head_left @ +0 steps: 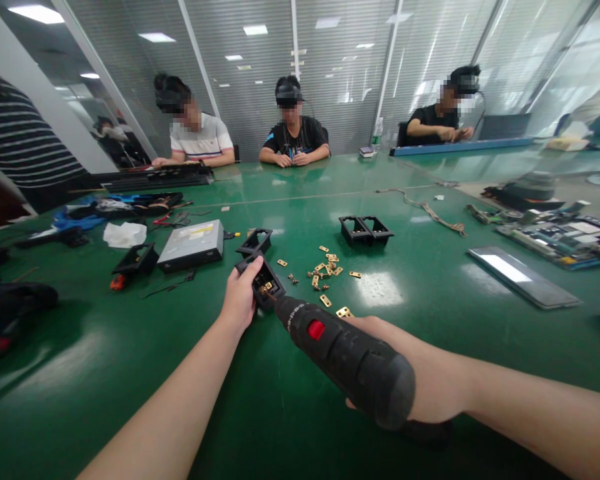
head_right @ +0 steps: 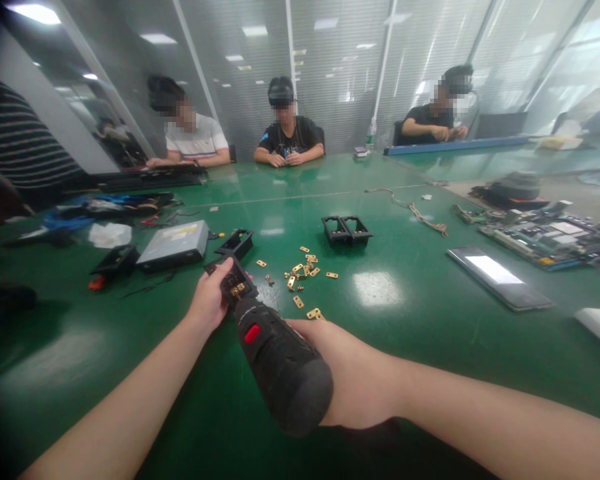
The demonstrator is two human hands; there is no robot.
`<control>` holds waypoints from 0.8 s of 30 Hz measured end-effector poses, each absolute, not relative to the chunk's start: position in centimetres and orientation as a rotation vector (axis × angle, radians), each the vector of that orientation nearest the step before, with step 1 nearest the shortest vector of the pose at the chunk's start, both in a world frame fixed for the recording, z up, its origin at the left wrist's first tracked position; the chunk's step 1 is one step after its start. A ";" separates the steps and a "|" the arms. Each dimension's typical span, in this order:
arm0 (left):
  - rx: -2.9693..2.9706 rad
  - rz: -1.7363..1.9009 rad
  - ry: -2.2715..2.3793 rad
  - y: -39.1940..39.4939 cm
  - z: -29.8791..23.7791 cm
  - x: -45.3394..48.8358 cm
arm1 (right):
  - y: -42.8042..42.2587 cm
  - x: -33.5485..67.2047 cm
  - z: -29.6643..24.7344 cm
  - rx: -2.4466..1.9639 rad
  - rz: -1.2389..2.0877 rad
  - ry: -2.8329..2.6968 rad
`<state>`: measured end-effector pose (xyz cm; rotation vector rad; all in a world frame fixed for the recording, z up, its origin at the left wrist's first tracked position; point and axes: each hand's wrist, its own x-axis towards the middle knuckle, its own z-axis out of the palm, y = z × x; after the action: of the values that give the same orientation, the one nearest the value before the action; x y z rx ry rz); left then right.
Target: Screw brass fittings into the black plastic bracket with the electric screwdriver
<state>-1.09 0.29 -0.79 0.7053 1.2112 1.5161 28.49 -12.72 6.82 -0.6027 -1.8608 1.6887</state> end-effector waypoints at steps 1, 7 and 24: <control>0.706 1.514 1.210 0.3 -0.8 -1.1 | -12.8 28.5 6.8 -0.614 1.690 -1.855; 0.720 1.526 1.194 0.3 -1.0 -1.1 | -12.8 28.6 6.8 -0.607 1.684 -1.869; 0.739 1.518 1.227 0.4 -1.1 -1.2 | -12.5 28.7 7.3 -0.625 1.706 -1.877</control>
<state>-1.19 0.44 -1.08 0.7388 1.2266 1.5183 28.67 -12.54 7.31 -0.6251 -1.8771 1.7064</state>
